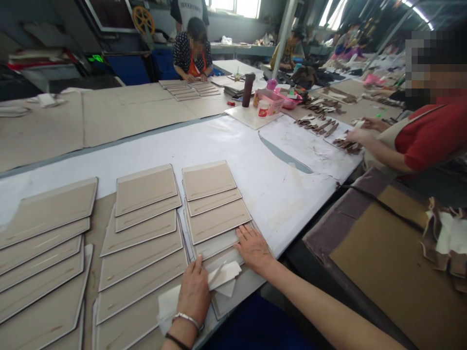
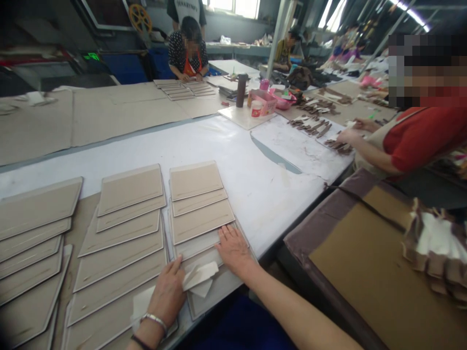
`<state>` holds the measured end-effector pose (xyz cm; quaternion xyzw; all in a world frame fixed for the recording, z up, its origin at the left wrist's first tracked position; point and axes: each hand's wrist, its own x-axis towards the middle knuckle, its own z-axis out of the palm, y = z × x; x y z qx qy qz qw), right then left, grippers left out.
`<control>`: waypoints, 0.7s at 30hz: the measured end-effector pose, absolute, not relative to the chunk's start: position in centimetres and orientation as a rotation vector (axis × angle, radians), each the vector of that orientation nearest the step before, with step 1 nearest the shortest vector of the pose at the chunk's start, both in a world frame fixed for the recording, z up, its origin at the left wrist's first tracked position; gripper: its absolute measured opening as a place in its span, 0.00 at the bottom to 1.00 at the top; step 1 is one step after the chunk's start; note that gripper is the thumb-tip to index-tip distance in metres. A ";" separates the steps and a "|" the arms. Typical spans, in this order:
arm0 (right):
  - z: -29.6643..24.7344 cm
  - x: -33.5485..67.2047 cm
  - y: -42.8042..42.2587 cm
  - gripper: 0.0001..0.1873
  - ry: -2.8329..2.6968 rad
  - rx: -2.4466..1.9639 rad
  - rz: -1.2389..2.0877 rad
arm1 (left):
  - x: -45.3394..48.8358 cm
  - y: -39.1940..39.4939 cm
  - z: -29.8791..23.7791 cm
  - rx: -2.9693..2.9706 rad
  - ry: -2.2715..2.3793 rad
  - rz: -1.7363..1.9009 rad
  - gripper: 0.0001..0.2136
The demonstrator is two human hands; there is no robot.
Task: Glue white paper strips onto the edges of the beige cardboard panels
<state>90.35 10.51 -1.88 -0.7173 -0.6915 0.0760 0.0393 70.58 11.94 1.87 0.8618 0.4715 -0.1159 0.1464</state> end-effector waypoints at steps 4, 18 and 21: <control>-2.4 90.6 10.1 0.26 -2.098 -2.196 0.128 | 70.8 12.0 2.3 2.426 1.392 -0.322 0.14; -2.5 93.1 9.1 0.28 -2.111 -2.178 0.267 | 70.6 12.6 1.9 2.311 1.352 -0.349 0.14; -2.0 94.3 8.7 0.25 -1.938 -2.217 0.233 | 70.8 13.1 2.8 2.221 1.303 -0.297 0.12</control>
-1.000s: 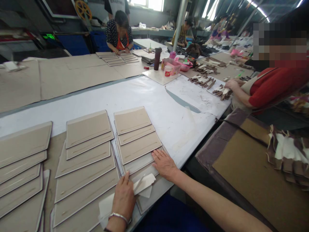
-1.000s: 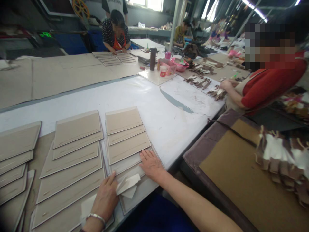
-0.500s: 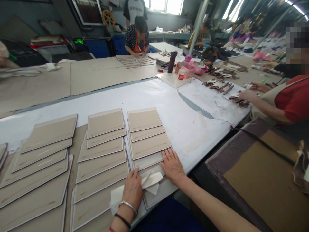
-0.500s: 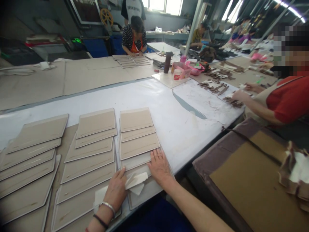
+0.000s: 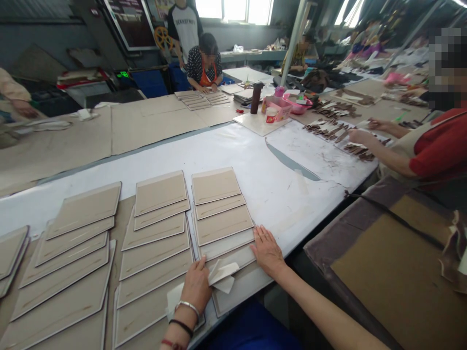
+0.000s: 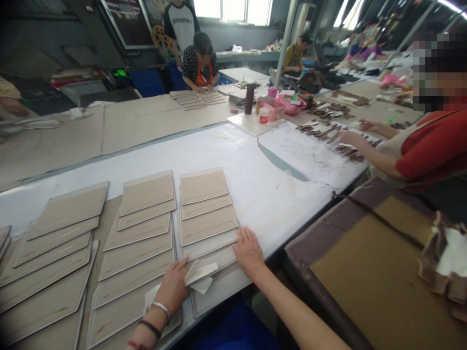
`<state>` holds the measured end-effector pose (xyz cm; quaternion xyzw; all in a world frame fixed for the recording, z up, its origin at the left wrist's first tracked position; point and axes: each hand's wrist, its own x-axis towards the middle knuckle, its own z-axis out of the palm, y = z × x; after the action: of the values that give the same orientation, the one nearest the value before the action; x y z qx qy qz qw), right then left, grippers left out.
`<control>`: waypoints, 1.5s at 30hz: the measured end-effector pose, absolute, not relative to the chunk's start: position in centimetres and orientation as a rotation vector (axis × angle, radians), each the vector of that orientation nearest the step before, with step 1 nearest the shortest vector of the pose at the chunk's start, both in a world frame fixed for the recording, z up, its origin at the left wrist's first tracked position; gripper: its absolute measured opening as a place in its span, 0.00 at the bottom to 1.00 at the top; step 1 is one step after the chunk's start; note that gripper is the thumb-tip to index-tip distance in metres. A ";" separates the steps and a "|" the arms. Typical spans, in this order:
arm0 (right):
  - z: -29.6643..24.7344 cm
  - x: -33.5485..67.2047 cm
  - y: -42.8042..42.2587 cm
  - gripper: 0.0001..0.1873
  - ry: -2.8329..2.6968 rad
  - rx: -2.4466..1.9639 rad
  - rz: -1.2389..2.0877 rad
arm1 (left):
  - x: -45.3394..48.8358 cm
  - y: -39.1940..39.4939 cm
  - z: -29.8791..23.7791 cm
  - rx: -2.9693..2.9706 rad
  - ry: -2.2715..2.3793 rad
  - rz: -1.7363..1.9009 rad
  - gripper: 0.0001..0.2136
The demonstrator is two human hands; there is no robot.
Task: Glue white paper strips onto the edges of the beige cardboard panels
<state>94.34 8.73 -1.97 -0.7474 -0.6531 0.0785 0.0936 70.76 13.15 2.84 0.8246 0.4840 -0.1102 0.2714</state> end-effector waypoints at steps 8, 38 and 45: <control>4.5 90.6 6.6 0.14 -1.291 -1.629 1.215 | 72.0 12.0 6.7 1.731 1.544 0.013 0.11; 5.5 83.6 9.7 0.20 -0.449 -1.507 1.369 | 72.5 11.0 6.0 0.429 1.141 0.597 0.22; 4.7 83.6 9.6 0.19 -0.487 -1.553 1.401 | 72.4 11.4 4.8 0.482 1.224 0.629 0.24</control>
<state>83.63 9.57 4.68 -0.6358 -0.1993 0.5735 0.4767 72.36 11.43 4.80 0.2204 0.5591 0.2873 0.7458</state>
